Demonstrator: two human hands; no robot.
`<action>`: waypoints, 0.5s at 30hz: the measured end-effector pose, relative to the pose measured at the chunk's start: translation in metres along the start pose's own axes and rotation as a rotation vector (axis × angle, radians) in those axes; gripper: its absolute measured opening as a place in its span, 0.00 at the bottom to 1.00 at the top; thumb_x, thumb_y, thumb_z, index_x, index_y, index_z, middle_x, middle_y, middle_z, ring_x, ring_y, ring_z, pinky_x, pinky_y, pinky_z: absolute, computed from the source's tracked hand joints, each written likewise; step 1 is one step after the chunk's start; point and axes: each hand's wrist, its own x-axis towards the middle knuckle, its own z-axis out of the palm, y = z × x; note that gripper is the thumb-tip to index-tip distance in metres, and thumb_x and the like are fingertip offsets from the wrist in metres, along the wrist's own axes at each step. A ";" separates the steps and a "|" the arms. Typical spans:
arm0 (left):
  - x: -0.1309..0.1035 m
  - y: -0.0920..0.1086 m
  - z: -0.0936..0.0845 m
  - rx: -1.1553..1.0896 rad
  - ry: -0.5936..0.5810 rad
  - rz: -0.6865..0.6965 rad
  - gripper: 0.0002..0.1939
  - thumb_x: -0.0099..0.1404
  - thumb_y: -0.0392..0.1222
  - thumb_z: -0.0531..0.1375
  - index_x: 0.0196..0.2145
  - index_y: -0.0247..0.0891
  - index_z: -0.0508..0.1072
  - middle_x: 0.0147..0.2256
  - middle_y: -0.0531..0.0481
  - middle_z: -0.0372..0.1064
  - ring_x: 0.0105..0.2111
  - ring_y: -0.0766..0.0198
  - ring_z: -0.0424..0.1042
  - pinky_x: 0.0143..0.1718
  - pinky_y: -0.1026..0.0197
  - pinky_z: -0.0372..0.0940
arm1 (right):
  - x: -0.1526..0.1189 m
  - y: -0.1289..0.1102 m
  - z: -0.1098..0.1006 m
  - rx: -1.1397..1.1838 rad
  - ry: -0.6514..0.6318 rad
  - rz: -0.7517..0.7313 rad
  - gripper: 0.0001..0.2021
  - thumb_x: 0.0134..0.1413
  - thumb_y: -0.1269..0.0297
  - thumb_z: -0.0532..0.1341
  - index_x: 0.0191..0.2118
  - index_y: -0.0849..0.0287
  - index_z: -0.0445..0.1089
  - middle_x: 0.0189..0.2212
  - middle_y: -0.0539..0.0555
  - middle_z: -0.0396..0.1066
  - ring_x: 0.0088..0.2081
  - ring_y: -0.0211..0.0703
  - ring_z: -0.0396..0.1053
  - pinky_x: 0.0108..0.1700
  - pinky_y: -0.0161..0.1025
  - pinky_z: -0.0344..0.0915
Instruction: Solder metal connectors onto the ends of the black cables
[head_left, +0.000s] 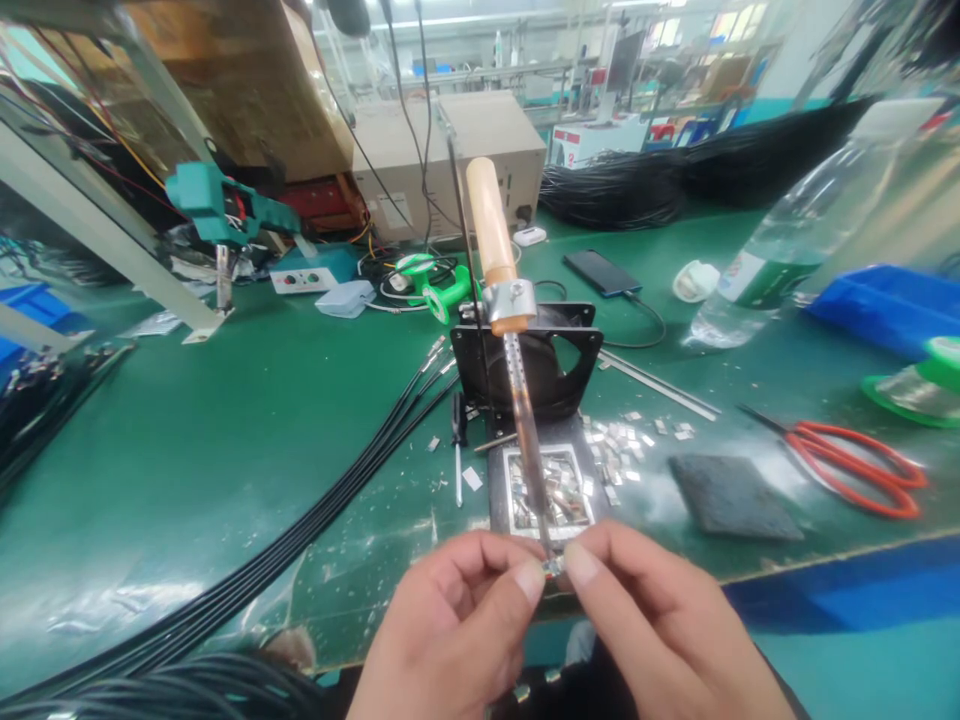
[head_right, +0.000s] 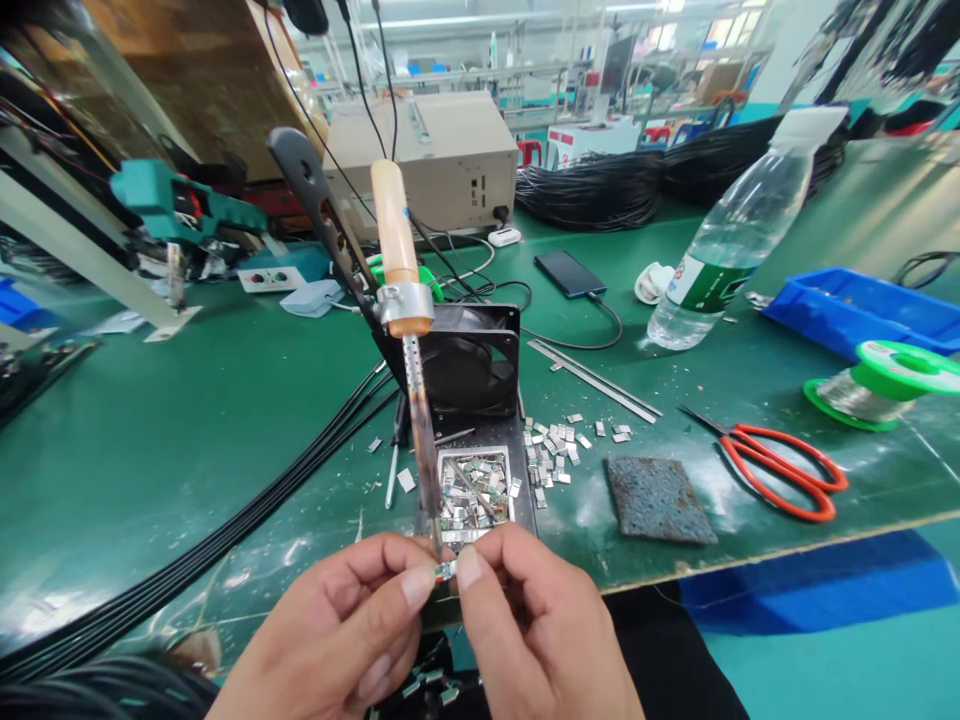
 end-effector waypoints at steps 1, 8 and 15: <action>0.001 0.000 0.001 -0.025 -0.003 -0.020 0.28 0.49 0.62 0.78 0.30 0.35 0.76 0.18 0.61 0.58 0.19 0.73 0.50 0.21 0.67 0.46 | 0.000 0.000 0.000 0.005 0.004 0.017 0.23 0.72 0.43 0.53 0.32 0.55 0.68 0.25 0.48 0.65 0.28 0.39 0.63 0.31 0.33 0.62; 0.002 -0.002 -0.001 -0.019 -0.032 -0.054 0.30 0.49 0.66 0.76 0.30 0.37 0.74 0.16 0.61 0.56 0.18 0.74 0.49 0.21 0.67 0.46 | 0.002 -0.001 0.005 0.027 0.015 0.075 0.24 0.71 0.41 0.53 0.31 0.56 0.66 0.25 0.48 0.63 0.28 0.39 0.60 0.31 0.34 0.61; 0.003 -0.003 0.000 -0.033 -0.009 -0.061 0.28 0.51 0.65 0.75 0.30 0.37 0.74 0.15 0.62 0.55 0.18 0.74 0.49 0.21 0.67 0.45 | 0.003 -0.002 0.006 0.023 0.032 0.064 0.24 0.71 0.42 0.54 0.32 0.56 0.68 0.28 0.50 0.68 0.30 0.40 0.64 0.32 0.34 0.64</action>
